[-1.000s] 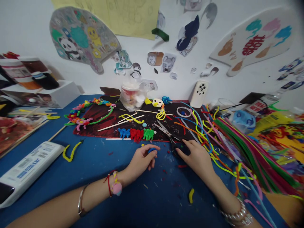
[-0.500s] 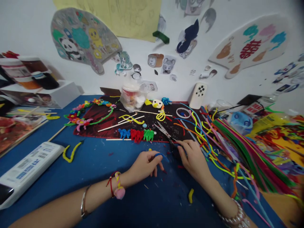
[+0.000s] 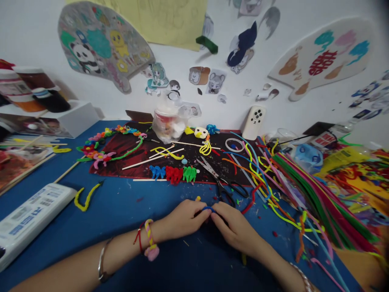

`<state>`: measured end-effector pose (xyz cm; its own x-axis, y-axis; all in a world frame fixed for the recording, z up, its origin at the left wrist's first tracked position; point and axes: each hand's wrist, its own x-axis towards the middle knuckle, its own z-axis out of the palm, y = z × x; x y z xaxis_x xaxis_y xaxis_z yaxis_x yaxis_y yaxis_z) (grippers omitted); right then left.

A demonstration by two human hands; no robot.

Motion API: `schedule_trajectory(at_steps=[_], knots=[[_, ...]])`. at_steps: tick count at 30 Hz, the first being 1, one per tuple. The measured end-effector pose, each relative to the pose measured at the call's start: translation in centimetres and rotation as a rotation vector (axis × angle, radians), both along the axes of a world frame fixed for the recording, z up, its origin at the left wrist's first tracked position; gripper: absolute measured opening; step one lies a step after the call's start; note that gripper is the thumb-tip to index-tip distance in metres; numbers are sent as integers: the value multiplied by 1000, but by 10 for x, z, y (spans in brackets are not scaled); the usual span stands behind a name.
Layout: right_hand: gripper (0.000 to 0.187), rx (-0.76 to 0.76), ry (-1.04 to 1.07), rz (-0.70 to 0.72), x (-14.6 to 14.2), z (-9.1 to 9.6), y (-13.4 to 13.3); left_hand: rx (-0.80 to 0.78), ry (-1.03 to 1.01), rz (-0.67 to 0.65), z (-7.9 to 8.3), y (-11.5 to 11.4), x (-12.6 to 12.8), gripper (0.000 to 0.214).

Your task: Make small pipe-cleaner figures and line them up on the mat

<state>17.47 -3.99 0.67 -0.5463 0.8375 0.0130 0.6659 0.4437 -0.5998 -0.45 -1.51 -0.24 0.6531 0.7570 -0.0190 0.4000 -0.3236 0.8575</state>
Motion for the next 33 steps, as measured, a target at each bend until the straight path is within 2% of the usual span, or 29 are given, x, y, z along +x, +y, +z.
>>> schedule_trajectory(at_steps=[4, 8, 10, 13, 15, 17, 20, 26, 33], knots=[[27, -217, 99, 28, 0, 8, -1, 21, -1, -245, 6, 7, -7, 31], [27, -491, 219, -13, 2, 7, -1, -53, -2, -361, 7, 10, -11, 33], [27, -637, 320, -67, 3, 3, 0, -32, -13, -330, 6, 10, -11, 30], [29, -756, 437, -165, 5, -3, 4, 50, -60, -124, 1, 7, -9, 20], [30, -766, 454, -202, 5, -5, 5, 93, -91, 35, -2, 4, -7, 17], [31, -760, 438, -214, 6, -5, 5, 167, -100, 116, -5, 1, -7, 18], [33, -763, 411, -211, 6, -4, 3, 325, -76, 111, -9, -1, -6, 14], [33, -778, 405, -183, 7, -4, 1, 506, 2, 65, -16, -4, -6, 16], [33, -731, 387, -169, 6, -8, 0, 853, 175, 81, -19, -9, -4, 13]])
